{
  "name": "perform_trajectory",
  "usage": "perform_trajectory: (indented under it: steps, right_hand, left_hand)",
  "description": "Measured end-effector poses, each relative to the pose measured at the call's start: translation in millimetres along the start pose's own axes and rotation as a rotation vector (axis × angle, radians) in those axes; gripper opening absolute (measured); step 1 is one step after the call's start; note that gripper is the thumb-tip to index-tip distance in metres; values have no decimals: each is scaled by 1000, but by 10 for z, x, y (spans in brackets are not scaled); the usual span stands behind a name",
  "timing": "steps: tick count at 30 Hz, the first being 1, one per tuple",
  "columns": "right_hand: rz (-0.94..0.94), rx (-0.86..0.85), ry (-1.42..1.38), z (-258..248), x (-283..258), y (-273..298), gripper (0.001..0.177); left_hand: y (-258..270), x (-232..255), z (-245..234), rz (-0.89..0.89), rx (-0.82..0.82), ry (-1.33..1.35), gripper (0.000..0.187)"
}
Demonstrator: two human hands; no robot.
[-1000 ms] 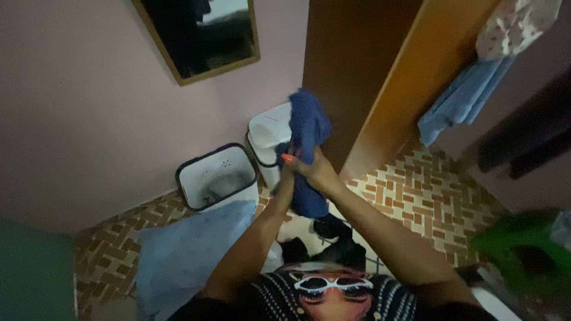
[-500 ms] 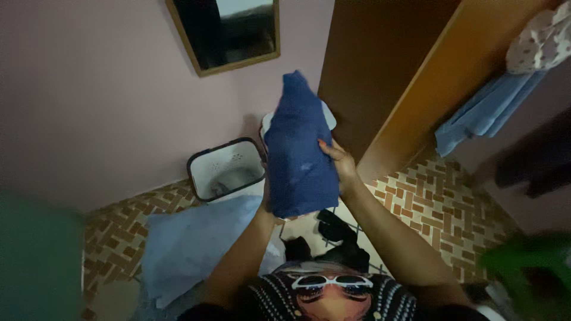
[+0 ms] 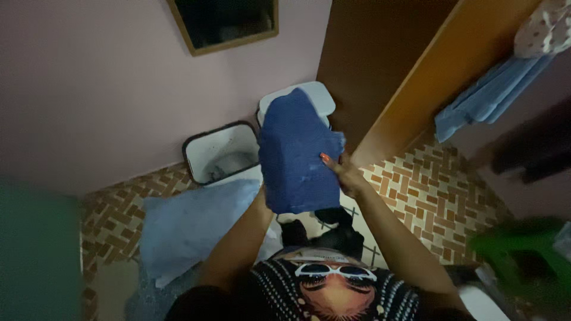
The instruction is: The person places pairs of shoes into a shoe rack and closes a drawer, then picks up clothes from the bedroom floor and folds jeans and dark garments, placing the folded items into a laundry basket. They then pick up a wooden spoon from the bed and smooth the bed sheet with their hand.
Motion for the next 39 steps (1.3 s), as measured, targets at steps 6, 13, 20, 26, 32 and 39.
perform_trajectory:
  steps: [6,13,20,26,32,39]
  right_hand:
    - [239,-156,-382,309,511,94,103]
    - [421,49,-469,467,1413,-108,64]
    - [334,99,-478,814,2543,-437,43]
    - [127,0,-581,1646,1936,-1145,39]
    - [236,-74,-497,2460,1167,-2148,51]
    - [378,-96,-313,1778,2229,-1594,35]
  left_hand:
    - [390,-530,779,-2,-129,167,49]
    - [1546,-1853,1975,-612,-401,797,44]
    - [3908,-2665,1907,-1732,-286,1257,42]
    - [4204,-3154,1148,-1604,94,1569,42]
    - [4373,-3345,710,-1649,100,1268,49]
    - [4472,-3483,635,-1704,127,1432,43]
Point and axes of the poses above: each hand's wrist, its own y-axis away from the middle knuckle, its own z-axis out of the palm, x = y × z, the point moved 8 cm from there along -y, towards the middle knuckle, and after that the axes turned 7 degrees about y, right-handed, at the moved point
